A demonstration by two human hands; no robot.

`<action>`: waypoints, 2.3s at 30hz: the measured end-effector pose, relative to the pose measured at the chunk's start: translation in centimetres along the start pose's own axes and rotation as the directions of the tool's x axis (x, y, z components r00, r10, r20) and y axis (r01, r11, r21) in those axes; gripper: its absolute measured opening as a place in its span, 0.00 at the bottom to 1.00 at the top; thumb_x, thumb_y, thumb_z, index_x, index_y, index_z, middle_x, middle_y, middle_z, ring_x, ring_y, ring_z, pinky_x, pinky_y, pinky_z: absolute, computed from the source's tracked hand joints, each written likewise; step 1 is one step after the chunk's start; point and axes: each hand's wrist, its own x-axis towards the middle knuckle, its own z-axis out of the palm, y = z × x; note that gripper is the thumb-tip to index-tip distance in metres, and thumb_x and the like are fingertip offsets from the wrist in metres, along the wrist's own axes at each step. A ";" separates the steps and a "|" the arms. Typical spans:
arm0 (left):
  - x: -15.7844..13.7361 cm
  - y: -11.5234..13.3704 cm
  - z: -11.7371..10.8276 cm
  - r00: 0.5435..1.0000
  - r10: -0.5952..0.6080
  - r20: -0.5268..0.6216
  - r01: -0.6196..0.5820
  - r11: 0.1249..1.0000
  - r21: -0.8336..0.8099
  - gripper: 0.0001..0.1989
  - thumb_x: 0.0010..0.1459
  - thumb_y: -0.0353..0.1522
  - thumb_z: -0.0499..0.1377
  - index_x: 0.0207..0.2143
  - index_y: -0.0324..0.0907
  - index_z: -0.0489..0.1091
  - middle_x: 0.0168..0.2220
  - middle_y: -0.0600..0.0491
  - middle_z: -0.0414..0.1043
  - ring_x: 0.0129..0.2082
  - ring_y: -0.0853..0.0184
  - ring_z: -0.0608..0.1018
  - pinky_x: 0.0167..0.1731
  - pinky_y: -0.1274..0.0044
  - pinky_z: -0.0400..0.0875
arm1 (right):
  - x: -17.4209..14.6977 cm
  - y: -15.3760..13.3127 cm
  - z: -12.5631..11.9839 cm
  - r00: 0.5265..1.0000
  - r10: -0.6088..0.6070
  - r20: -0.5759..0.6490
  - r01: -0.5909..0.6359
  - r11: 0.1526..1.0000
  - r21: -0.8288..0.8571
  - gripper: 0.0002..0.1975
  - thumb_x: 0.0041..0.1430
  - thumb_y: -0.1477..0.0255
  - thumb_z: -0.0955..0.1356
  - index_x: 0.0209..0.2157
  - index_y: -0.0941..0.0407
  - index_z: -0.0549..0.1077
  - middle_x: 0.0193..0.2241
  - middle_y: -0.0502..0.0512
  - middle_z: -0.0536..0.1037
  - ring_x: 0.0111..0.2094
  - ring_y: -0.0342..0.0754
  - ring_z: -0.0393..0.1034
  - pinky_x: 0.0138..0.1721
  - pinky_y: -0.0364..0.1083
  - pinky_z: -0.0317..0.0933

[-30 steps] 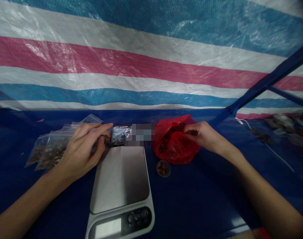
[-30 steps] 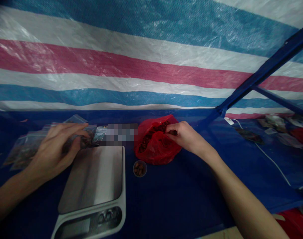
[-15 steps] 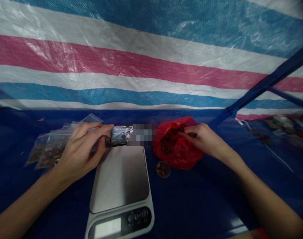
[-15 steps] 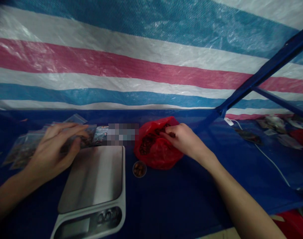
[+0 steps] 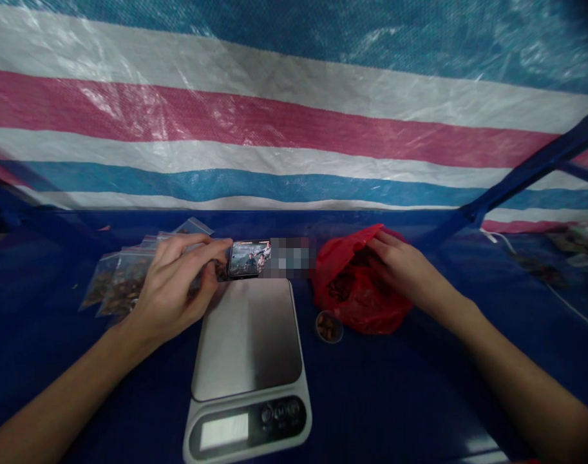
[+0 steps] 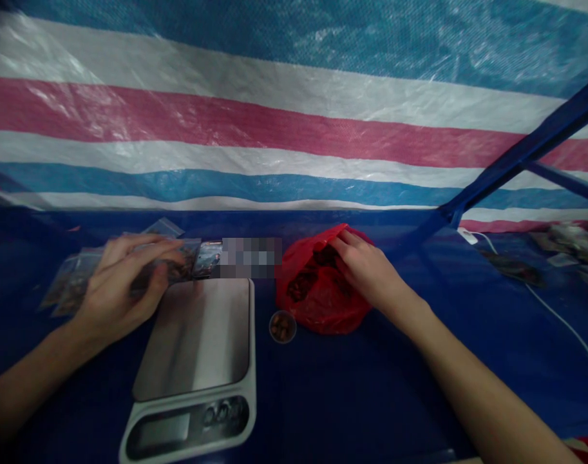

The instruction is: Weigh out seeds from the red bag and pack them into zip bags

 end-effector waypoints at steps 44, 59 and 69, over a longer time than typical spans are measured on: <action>0.2 -0.1 0.0 1.000 0.021 -0.014 -0.020 0.999 0.032 0.25 0.67 0.24 0.56 0.64 0.44 0.69 0.46 0.50 0.81 0.54 0.55 0.77 0.52 0.61 0.70 | -1.9 -11.1 -2.8 0.966 -0.240 -0.098 0.229 0.611 0.758 0.10 0.68 0.80 0.72 0.47 0.56 0.82 0.44 0.58 0.81 0.42 0.46 0.80 0.41 0.42 0.76; 0.4 -0.1 0.1 0.999 0.032 -0.023 -0.032 0.999 0.022 0.25 0.68 0.26 0.55 0.65 0.48 0.67 0.46 0.51 0.81 0.53 0.53 0.77 0.49 0.59 0.71 | -1.8 -10.5 -2.9 0.957 -0.284 -0.059 0.231 0.623 0.748 0.10 0.66 0.77 0.75 0.48 0.57 0.82 0.43 0.57 0.82 0.42 0.45 0.80 0.43 0.41 0.74; 0.4 -0.3 0.1 0.999 0.041 -0.034 -0.040 0.999 0.026 0.25 0.66 0.24 0.56 0.64 0.47 0.67 0.45 0.50 0.81 0.53 0.54 0.77 0.49 0.60 0.70 | -1.4 -10.0 -2.8 0.942 -0.307 -0.139 0.305 0.604 0.736 0.11 0.66 0.78 0.75 0.49 0.56 0.82 0.42 0.56 0.83 0.41 0.45 0.81 0.42 0.42 0.75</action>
